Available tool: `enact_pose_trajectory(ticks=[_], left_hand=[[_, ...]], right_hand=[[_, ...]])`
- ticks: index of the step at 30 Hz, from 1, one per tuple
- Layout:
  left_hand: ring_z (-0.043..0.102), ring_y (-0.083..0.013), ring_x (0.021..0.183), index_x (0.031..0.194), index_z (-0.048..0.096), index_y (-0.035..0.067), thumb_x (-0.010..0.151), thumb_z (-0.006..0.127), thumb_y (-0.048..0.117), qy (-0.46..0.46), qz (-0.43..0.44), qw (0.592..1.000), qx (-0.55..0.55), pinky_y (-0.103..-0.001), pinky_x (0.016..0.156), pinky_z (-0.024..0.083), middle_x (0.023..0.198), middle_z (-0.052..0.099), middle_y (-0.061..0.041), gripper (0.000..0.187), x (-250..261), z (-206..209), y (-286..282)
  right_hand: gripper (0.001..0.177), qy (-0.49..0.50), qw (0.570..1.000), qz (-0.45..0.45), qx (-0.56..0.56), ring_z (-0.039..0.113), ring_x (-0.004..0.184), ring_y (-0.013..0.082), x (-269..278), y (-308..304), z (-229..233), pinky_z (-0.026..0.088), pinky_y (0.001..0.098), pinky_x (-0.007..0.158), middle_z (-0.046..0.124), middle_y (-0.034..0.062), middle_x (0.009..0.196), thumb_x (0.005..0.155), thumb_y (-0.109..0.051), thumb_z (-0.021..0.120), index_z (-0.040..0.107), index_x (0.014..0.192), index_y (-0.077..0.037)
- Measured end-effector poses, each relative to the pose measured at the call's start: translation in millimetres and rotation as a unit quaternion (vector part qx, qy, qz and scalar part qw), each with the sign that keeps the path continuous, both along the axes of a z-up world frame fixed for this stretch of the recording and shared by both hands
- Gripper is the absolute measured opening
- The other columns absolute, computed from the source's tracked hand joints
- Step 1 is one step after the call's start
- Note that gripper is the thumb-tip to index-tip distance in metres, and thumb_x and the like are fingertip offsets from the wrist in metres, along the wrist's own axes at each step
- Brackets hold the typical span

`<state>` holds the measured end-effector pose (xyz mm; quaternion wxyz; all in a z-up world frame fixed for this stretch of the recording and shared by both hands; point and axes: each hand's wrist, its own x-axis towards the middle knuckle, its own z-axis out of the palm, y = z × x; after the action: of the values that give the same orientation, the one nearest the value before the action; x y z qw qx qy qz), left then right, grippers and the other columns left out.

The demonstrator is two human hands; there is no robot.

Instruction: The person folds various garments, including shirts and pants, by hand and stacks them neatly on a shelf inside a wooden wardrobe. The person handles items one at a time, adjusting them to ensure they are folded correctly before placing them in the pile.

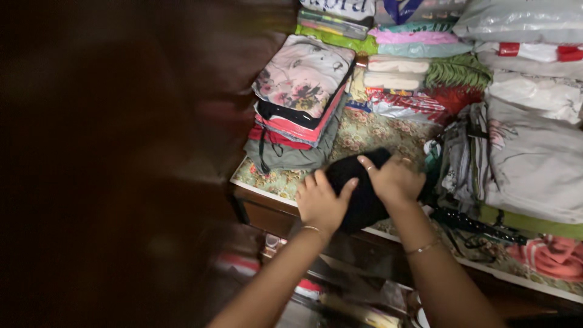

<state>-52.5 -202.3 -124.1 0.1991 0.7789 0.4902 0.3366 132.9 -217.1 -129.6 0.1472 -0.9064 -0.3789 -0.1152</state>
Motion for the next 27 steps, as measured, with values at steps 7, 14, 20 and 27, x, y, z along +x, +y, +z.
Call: enact_pose_trajectory(ticks=[7,14,20,27], left_hand=[[0.067,-0.0450,0.101,0.130,0.050,0.010,0.090,0.068,0.045,-0.126,0.009,0.991,-0.054,-0.057,0.087,0.049,0.121,0.064,-0.021,0.057,16.8,-6.9,-1.9],[0.066,-0.0472,0.101,0.137,0.046,0.006,0.102,0.064,0.022,-0.282,-0.096,0.942,0.158,-0.052,0.081,0.055,0.131,0.060,-0.023,0.042,5.0,74.3,17.8],[0.063,-0.0466,0.115,0.142,0.046,0.008,0.106,0.062,0.021,-0.329,-0.042,0.874,0.356,-0.049,0.092,0.056,0.131,0.055,-0.023,0.042,28.3,174.9,114.2],[0.052,-0.0379,0.120,0.144,0.050,0.043,0.088,0.055,0.019,0.134,0.212,0.959,0.130,-0.054,0.087,0.050,0.147,0.043,-0.014,0.061,22.6,146.5,205.4]], right_hand=[[0.082,0.131,0.990,0.013,0.044,0.070,0.092,0.0476,-19.4,-6.3,34.3,0.057,0.0563,0.080,0.073,0.0273,0.097,0.071,-0.074,0.071,0.070,0.119,-0.008],[0.061,-0.043,0.895,0.160,0.413,0.071,0.098,0.0450,-10.7,21.7,109.6,0.055,0.0495,0.085,0.073,0.0254,0.105,0.092,-0.052,0.093,0.072,0.116,0.000],[0.053,-0.071,0.769,0.341,0.536,0.075,0.104,0.0346,18.9,132.2,230.1,0.058,0.0439,0.093,0.078,0.0154,0.114,0.099,-0.044,0.089,0.065,0.126,-0.005],[0.068,0.031,0.941,0.318,0.110,0.030,0.139,0.0363,3.3,261.4,200.5,0.017,0.0636,0.109,0.040,0.0083,0.150,0.093,-0.062,0.055,0.047,0.147,-0.022]])
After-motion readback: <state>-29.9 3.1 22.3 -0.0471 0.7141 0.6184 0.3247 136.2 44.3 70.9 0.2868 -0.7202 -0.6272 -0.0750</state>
